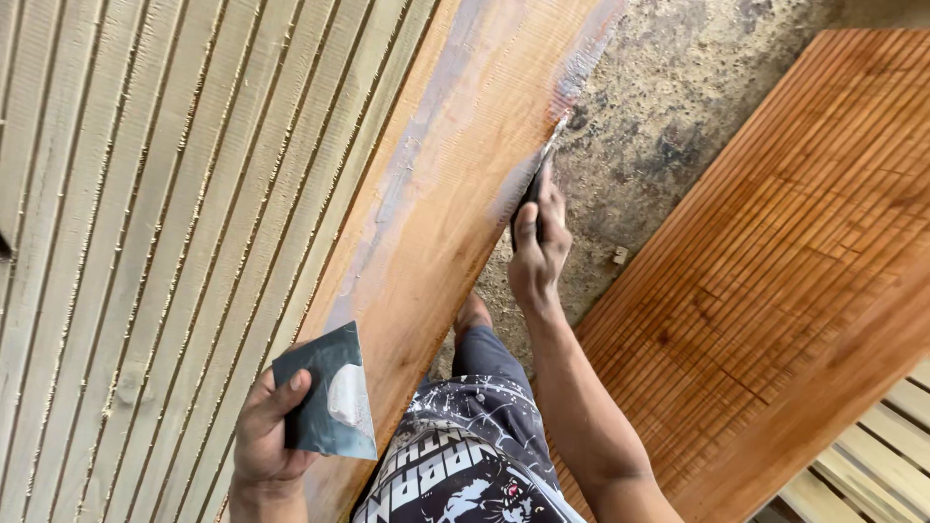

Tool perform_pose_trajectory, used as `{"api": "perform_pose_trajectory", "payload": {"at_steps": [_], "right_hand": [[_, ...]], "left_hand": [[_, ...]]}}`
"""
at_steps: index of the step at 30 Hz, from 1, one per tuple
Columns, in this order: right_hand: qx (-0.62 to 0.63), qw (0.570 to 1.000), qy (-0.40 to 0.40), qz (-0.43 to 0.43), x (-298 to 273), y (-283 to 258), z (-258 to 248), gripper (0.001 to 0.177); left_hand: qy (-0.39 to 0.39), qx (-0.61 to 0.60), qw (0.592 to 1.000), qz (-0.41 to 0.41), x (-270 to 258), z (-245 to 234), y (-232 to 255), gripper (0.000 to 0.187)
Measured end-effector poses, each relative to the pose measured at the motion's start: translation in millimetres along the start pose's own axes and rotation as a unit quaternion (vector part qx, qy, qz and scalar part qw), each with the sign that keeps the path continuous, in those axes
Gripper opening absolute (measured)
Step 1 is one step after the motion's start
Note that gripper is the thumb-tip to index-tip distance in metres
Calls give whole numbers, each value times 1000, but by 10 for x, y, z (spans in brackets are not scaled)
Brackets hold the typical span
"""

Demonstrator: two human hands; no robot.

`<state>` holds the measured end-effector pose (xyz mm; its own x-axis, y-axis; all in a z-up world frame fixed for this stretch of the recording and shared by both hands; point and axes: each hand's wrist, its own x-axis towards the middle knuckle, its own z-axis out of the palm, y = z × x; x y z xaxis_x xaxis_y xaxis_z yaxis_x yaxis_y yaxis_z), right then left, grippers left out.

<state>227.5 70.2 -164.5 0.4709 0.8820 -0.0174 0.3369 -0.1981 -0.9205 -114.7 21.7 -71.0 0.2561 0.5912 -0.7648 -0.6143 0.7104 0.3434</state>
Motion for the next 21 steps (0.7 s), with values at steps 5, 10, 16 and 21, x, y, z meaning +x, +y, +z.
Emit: {"api": "perform_pose_trajectory", "payload": {"at_steps": [5, 10, 16, 21], "right_hand": [[122, 967, -66, 213, -167, -141, -443, 47], [-338, 935, -101, 45, 613, -353, -832, 68], [-472, 867, -159, 29, 906, -681, -480, 64], [-526, 825, -205, 2, 575, -877, -207, 72]], "left_hand": [[-3, -11, 1000, 10, 16, -21, 169, 42], [1, -13, 999, 41, -28, -122, 290, 42], [-10, -30, 999, 43, -55, -221, 281, 41], [24, -14, 999, 33, -60, -247, 339, 40]]}}
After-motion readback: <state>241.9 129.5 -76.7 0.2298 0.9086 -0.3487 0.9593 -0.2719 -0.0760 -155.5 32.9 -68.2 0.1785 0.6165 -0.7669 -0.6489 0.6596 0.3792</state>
